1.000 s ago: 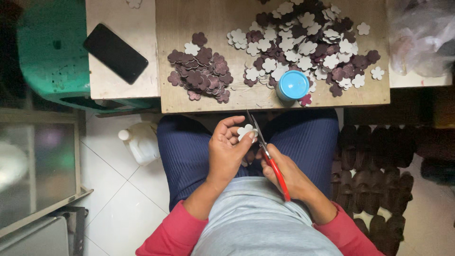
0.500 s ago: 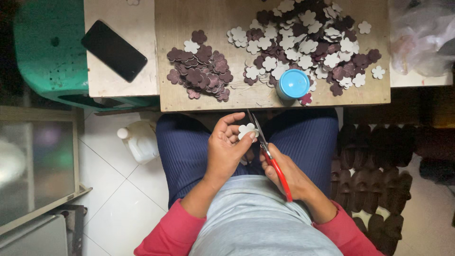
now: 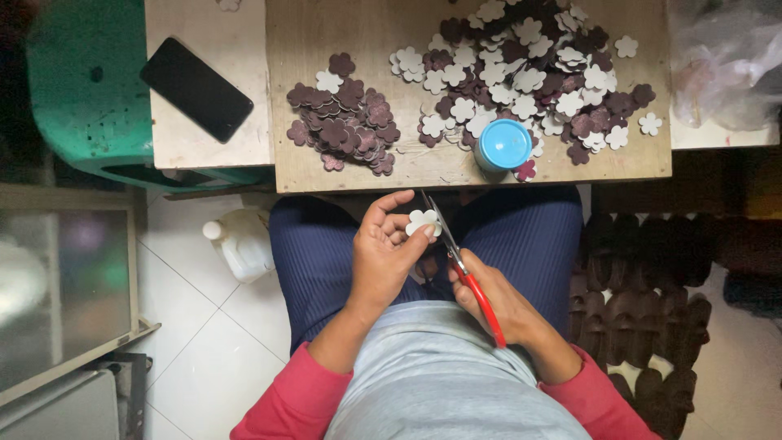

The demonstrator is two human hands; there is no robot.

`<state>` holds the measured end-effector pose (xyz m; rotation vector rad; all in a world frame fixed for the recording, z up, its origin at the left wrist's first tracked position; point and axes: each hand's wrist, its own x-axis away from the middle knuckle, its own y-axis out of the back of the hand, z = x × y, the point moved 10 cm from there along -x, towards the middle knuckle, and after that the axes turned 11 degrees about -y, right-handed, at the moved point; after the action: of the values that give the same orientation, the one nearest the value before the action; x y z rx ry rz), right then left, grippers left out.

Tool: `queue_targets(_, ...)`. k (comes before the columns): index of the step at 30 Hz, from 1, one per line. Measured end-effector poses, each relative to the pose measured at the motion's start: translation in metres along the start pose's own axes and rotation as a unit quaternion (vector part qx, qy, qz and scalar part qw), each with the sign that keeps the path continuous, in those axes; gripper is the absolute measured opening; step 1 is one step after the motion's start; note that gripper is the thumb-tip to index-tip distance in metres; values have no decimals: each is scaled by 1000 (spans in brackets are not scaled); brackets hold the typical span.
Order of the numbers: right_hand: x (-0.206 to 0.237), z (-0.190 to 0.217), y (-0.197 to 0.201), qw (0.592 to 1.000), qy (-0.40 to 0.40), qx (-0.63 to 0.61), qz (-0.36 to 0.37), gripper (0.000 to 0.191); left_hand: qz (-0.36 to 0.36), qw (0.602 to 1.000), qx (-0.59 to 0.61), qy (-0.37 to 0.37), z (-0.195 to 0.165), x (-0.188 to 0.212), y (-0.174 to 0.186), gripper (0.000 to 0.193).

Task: The person trims the edges of small flower-shaped craft pieces using red-handled scissors. They pick up each piece, rotate it while cutting, and place the trimmed pieces into a pile on the table.

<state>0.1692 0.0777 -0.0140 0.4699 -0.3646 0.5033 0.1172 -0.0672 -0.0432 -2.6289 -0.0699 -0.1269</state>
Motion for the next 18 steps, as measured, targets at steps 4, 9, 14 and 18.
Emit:
queue_targets(4, 1, 0, 1, 1000, -4, 13, 1, 61, 4, 1000, 4, -14, -3, -2, 2, 54)
queue_targets(9, 0, -5, 1, 1000, -29, 5, 9, 60, 0, 1000, 1, -18, -4, -4, 5, 54)
queue_targets(14, 1, 0, 3, 1000, -7, 14, 4, 58, -1, 1000, -1, -22, -6, -4, 7, 54)
queue_targets(18, 0, -2, 4, 1000, -17, 18, 7, 54, -10, 1000, 6, -27, -6, -6, 10, 55)
